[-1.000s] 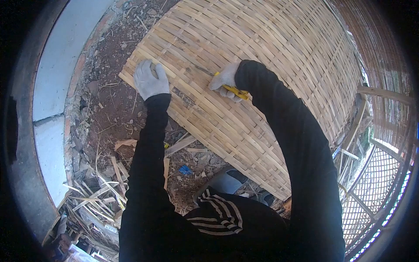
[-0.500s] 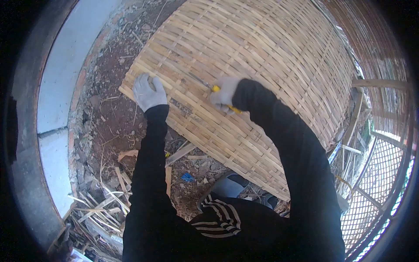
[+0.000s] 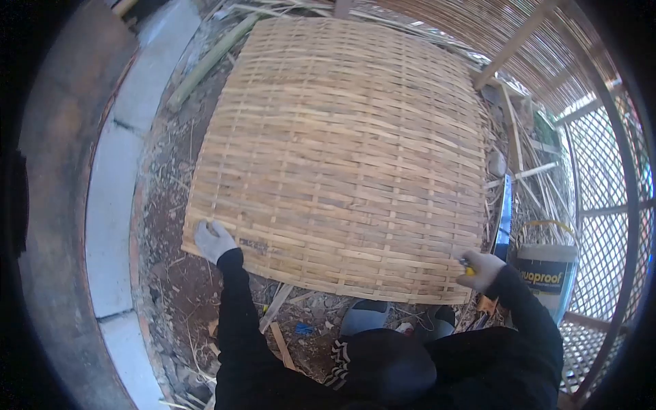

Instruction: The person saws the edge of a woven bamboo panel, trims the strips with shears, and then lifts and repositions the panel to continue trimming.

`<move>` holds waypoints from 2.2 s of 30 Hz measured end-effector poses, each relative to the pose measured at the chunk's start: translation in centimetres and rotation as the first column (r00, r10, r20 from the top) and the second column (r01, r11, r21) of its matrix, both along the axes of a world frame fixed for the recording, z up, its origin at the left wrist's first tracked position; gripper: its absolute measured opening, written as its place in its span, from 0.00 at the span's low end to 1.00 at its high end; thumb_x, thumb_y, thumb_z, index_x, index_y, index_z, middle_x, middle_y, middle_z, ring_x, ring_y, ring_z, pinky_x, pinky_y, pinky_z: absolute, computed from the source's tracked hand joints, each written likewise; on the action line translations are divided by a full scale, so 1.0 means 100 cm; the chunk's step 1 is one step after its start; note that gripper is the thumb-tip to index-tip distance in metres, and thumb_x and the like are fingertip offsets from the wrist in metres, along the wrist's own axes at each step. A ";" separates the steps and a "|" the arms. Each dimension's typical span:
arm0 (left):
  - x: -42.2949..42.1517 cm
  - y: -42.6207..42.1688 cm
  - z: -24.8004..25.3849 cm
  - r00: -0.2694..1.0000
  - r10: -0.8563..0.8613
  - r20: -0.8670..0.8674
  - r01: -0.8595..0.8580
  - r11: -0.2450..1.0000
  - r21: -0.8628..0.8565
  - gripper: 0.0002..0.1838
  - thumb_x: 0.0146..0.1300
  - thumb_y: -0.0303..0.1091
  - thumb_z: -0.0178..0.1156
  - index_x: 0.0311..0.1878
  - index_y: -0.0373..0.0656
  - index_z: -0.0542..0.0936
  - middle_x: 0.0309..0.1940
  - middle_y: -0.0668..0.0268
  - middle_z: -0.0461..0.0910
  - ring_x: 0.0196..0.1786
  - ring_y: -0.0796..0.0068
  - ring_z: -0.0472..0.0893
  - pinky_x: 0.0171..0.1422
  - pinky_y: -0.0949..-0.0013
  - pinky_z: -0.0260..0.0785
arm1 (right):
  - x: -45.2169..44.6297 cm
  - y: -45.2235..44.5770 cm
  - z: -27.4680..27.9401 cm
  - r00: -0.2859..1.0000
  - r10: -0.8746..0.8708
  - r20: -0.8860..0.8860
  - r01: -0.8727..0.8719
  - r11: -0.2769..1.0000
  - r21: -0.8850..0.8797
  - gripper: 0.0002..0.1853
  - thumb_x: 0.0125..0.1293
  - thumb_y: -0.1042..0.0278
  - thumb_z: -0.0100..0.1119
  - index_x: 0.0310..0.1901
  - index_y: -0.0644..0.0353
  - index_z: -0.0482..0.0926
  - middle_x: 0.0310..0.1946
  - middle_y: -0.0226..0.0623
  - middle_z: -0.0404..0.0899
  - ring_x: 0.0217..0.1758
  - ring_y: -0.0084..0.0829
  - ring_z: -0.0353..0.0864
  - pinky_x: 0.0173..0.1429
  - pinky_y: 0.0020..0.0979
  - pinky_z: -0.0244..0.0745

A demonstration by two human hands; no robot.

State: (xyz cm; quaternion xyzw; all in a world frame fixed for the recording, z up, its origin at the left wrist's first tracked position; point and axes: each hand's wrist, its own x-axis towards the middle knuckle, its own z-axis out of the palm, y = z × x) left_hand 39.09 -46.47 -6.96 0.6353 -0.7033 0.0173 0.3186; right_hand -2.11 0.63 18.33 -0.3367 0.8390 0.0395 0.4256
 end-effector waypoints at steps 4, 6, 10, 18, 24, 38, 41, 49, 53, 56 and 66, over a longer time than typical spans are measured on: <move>-0.001 0.000 0.008 0.999 -0.001 0.033 -0.001 0.996 0.087 0.20 0.76 0.42 0.61 0.60 0.36 0.82 0.63 0.50 0.82 0.68 0.47 0.77 0.74 0.46 0.68 | 0.013 0.106 -0.017 0.899 -0.410 -0.154 0.372 0.900 -0.226 0.29 0.63 0.51 0.75 0.57 0.61 0.78 0.43 0.52 0.86 0.47 0.49 0.88 0.55 0.44 0.81; 0.000 0.003 0.011 0.998 -0.003 0.067 -0.006 0.991 0.137 0.20 0.77 0.43 0.60 0.61 0.36 0.81 0.64 0.50 0.81 0.68 0.46 0.77 0.74 0.47 0.68 | 0.034 0.148 -0.041 0.788 -0.594 -0.161 0.493 0.766 -0.413 0.25 0.62 0.53 0.76 0.49 0.61 0.77 0.40 0.46 0.84 0.44 0.42 0.85 0.53 0.40 0.79; -0.012 0.042 0.016 0.947 -0.290 0.134 0.294 0.956 -0.007 0.25 0.76 0.41 0.61 0.68 0.34 0.76 0.68 0.44 0.77 0.72 0.40 0.73 0.78 0.40 0.62 | 0.068 0.215 -0.089 0.654 -0.735 -0.178 0.678 0.674 -0.292 0.33 0.63 0.52 0.76 0.62 0.67 0.78 0.51 0.52 0.87 0.55 0.43 0.87 0.60 0.39 0.79; -0.101 0.274 0.099 0.248 -0.965 -0.081 0.844 0.174 0.507 0.48 0.57 0.60 0.74 0.76 0.43 0.73 0.77 0.45 0.68 0.81 0.36 0.61 0.85 0.31 0.47 | 0.097 0.297 -0.210 0.443 -0.848 -0.291 0.800 0.521 -0.299 0.44 0.59 0.41 0.79 0.65 0.70 0.78 0.56 0.59 0.86 0.59 0.52 0.87 0.63 0.43 0.80; -0.112 0.322 0.076 0.181 -0.981 0.064 0.835 0.187 0.518 0.52 0.54 0.66 0.73 0.79 0.50 0.70 0.76 0.51 0.66 0.80 0.41 0.60 0.84 0.30 0.44 | 0.086 0.224 -0.151 0.411 -0.888 -0.207 0.885 0.443 -0.142 0.47 0.58 0.36 0.77 0.66 0.70 0.77 0.58 0.59 0.86 0.64 0.54 0.86 0.67 0.44 0.80; -0.119 0.314 0.092 0.065 -0.975 0.211 0.952 0.124 0.281 0.37 0.51 0.45 0.72 0.69 0.55 0.79 0.68 0.67 0.78 0.74 0.59 0.73 0.81 0.33 0.51 | 0.081 0.251 -0.132 0.552 -0.796 -0.248 0.766 0.602 -0.225 0.41 0.62 0.38 0.72 0.63 0.68 0.80 0.52 0.60 0.88 0.57 0.56 0.89 0.61 0.48 0.82; -0.118 0.313 0.127 0.082 -0.985 0.152 0.967 0.116 0.227 0.35 0.51 0.40 0.71 0.67 0.54 0.80 0.66 0.67 0.80 0.72 0.59 0.75 0.80 0.34 0.56 | 0.059 0.238 -0.092 0.481 -0.842 -0.244 0.742 0.539 -0.400 0.34 0.66 0.43 0.72 0.60 0.67 0.82 0.49 0.59 0.89 0.54 0.51 0.90 0.60 0.43 0.83; -0.121 0.309 0.212 0.011 -0.977 0.213 0.973 0.059 0.224 0.29 0.50 0.34 0.68 0.61 0.51 0.84 0.63 0.63 0.83 0.69 0.55 0.80 0.76 0.41 0.67 | 0.013 0.195 -0.067 0.509 -0.619 0.598 0.798 0.080 -0.597 0.20 0.83 0.52 0.56 0.60 0.59 0.84 0.45 0.40 0.89 0.47 0.33 0.89 0.54 0.36 0.82; -0.122 0.329 0.237 0.112 -0.955 0.276 0.987 0.138 0.077 0.26 0.49 0.28 0.66 0.57 0.48 0.86 0.59 0.60 0.87 0.65 0.52 0.84 0.74 0.47 0.73 | -0.003 0.199 -0.105 0.133 0.038 0.990 0.979 -0.160 -0.125 0.31 0.87 0.45 0.47 0.77 0.61 0.70 0.70 0.45 0.79 0.69 0.41 0.82 0.73 0.41 0.77; -0.122 0.342 0.242 0.204 -0.922 0.330 0.979 0.197 -0.055 0.26 0.50 0.24 0.64 0.57 0.47 0.85 0.57 0.60 0.88 0.63 0.53 0.86 0.71 0.50 0.77 | 0.006 0.173 -0.075 0.064 0.391 0.918 0.994 -0.104 -0.025 0.39 0.84 0.41 0.51 0.83 0.60 0.60 0.78 0.50 0.71 0.78 0.45 0.75 0.79 0.50 0.73; -0.122 0.376 0.280 0.398 -0.858 0.325 0.881 0.259 -0.395 0.24 0.56 0.20 0.66 0.58 0.45 0.87 0.54 0.56 0.90 0.58 0.53 0.90 0.66 0.51 0.82 | -0.015 0.184 0.048 0.565 0.285 0.774 0.811 -0.019 -0.585 0.32 0.74 0.59 0.61 0.74 0.68 0.71 0.64 0.48 0.83 0.70 0.37 0.83 0.75 0.40 0.78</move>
